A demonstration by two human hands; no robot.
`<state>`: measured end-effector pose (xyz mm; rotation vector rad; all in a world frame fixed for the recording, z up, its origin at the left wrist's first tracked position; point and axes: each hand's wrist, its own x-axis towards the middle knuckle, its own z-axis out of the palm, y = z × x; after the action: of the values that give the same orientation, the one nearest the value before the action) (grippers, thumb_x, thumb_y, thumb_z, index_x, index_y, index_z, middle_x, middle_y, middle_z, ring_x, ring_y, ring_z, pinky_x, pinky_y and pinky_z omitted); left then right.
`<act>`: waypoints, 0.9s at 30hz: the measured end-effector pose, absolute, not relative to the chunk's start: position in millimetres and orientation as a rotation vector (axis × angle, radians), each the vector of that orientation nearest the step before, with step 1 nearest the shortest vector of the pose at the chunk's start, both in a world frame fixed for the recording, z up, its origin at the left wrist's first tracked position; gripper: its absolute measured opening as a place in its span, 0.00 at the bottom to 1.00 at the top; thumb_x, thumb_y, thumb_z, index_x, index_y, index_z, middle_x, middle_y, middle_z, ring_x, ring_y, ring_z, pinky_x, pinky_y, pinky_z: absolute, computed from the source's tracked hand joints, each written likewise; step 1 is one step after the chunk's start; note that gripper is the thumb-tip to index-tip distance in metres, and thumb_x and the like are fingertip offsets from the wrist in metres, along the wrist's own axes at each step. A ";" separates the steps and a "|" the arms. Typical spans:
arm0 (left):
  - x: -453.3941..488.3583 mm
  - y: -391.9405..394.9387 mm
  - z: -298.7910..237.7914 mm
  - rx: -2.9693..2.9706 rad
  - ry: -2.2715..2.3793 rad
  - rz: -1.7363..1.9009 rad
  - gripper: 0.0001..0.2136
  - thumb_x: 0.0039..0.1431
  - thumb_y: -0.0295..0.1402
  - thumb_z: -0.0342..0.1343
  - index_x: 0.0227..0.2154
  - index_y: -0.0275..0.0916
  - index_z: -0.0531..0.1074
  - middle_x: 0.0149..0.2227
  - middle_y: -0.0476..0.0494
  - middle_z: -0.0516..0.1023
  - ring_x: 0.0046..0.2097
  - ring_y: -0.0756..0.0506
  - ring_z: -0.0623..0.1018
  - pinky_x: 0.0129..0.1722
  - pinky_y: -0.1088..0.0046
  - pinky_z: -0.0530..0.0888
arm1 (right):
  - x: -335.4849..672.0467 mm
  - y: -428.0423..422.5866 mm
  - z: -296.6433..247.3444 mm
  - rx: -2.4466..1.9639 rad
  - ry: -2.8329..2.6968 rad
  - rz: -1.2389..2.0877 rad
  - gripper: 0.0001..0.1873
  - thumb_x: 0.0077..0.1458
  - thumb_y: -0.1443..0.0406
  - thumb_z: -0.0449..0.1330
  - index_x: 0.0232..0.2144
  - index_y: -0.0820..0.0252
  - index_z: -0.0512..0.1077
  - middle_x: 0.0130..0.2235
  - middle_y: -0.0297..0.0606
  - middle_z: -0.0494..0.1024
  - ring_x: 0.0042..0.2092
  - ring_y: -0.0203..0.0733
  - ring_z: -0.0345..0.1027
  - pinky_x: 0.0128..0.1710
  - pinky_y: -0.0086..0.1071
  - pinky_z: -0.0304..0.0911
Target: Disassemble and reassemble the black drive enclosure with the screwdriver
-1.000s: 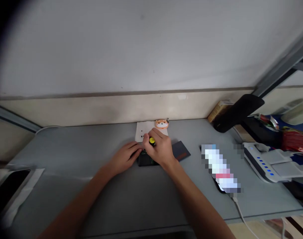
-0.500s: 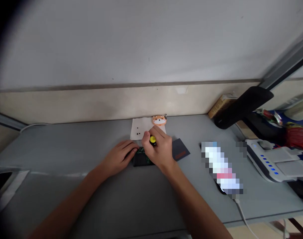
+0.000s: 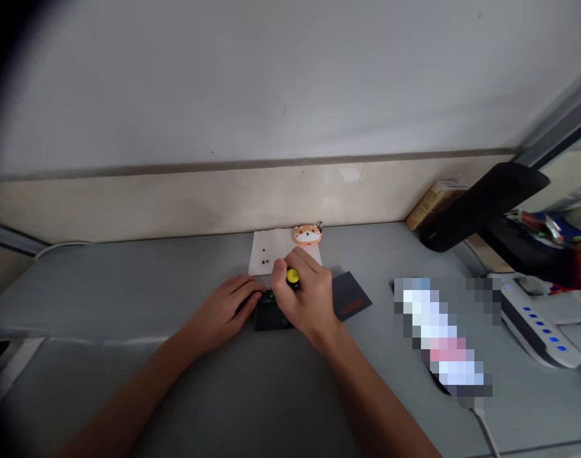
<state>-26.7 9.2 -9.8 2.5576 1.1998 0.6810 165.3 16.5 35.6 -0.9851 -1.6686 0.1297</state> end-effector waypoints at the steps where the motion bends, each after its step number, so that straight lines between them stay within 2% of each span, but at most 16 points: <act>1: -26.8 9.3 -9.8 2.565 1.196 0.677 0.14 0.75 0.34 0.40 0.43 0.40 0.71 0.41 0.44 0.78 0.44 0.44 0.78 0.48 0.62 0.76 | 165.1 16.3 35.7 -0.982 -1.677 0.125 0.18 0.66 0.68 0.52 0.22 0.57 0.64 0.22 0.31 0.67 0.24 0.33 0.61 0.25 0.29 0.56; 21: -25.7 8.0 -6.3 2.544 1.218 0.654 0.15 0.75 0.35 0.40 0.42 0.41 0.72 0.41 0.43 0.78 0.44 0.43 0.78 0.48 0.61 0.76 | 164.9 13.1 33.2 -1.020 -1.669 0.125 0.18 0.66 0.67 0.51 0.22 0.57 0.64 0.22 0.31 0.68 0.24 0.33 0.61 0.26 0.30 0.56; 27: -25.9 9.0 -8.3 2.554 1.209 0.668 0.14 0.75 0.34 0.40 0.42 0.40 0.72 0.41 0.43 0.78 0.43 0.43 0.78 0.47 0.61 0.76 | 164.6 15.0 33.6 -1.026 -1.614 0.118 0.18 0.66 0.68 0.51 0.22 0.56 0.63 0.22 0.30 0.65 0.24 0.33 0.59 0.26 0.30 0.55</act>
<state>-25.9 9.0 -8.3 2.5542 1.2093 0.6681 164.6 15.0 33.6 -1.0263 -1.6140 0.1184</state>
